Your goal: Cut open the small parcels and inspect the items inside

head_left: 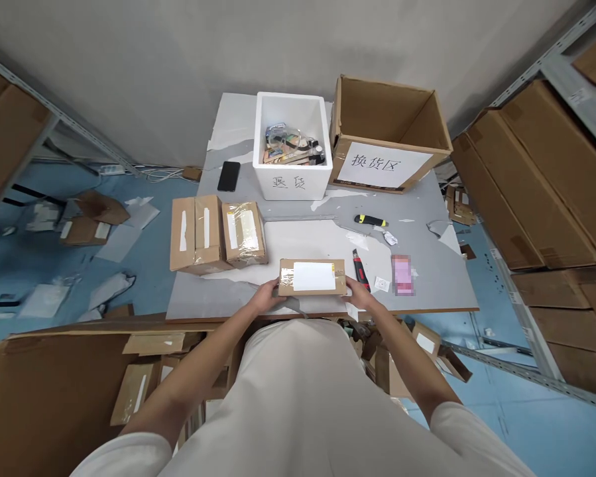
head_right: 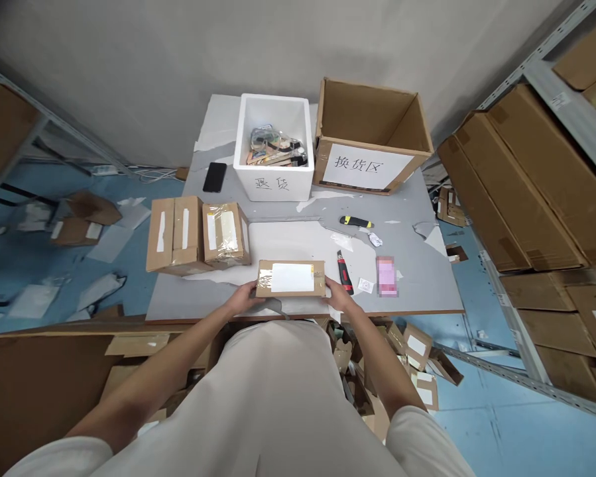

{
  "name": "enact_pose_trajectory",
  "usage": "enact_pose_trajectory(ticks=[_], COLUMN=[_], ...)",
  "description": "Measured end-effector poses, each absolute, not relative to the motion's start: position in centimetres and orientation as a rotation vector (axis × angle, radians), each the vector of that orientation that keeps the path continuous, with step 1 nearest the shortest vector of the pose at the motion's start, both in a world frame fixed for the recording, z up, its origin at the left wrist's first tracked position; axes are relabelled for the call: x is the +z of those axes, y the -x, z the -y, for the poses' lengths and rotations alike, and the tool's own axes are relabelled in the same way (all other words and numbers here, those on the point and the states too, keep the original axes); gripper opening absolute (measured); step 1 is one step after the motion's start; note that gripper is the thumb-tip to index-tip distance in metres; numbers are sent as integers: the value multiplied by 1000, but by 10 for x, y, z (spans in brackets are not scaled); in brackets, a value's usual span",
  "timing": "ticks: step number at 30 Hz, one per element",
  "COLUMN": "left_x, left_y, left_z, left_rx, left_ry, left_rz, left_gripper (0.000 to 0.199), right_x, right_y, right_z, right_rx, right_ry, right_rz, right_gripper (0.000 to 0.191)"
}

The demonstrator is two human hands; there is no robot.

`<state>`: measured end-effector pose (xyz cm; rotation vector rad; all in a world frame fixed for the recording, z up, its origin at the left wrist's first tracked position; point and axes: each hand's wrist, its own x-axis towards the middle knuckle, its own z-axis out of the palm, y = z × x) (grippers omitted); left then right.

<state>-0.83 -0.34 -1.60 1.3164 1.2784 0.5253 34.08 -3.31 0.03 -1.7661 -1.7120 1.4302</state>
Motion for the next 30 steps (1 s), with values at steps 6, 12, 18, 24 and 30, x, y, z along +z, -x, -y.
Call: enact_pose_trajectory(ticks=[6,12,18,24,30], left_x=[-28,-40,-17,-4,-22], left_y=[10,9,11,-3,-9], left_z=[5,7,-3,-22,-29], left_rx=[445,492,473,382,370], left_ry=[-1458,-1409,-1422,-1378,-1230], left_rz=[-1212,-1125,-1281,-1583,-1631], left_gripper=[55,72,62,58,58], right_x=[-4,-14,2,14,-11], right_y=[-331,-336,-341,-332,-324], right_z=[30,28,17,-8,-11], right_rx=[1453,1488,1571,1289,1290], right_ry=[1700,1646,1514,1838,1973], right_rz=[1700,1638,1541,1617,1541], right_gripper=[49,43,39,40,53])
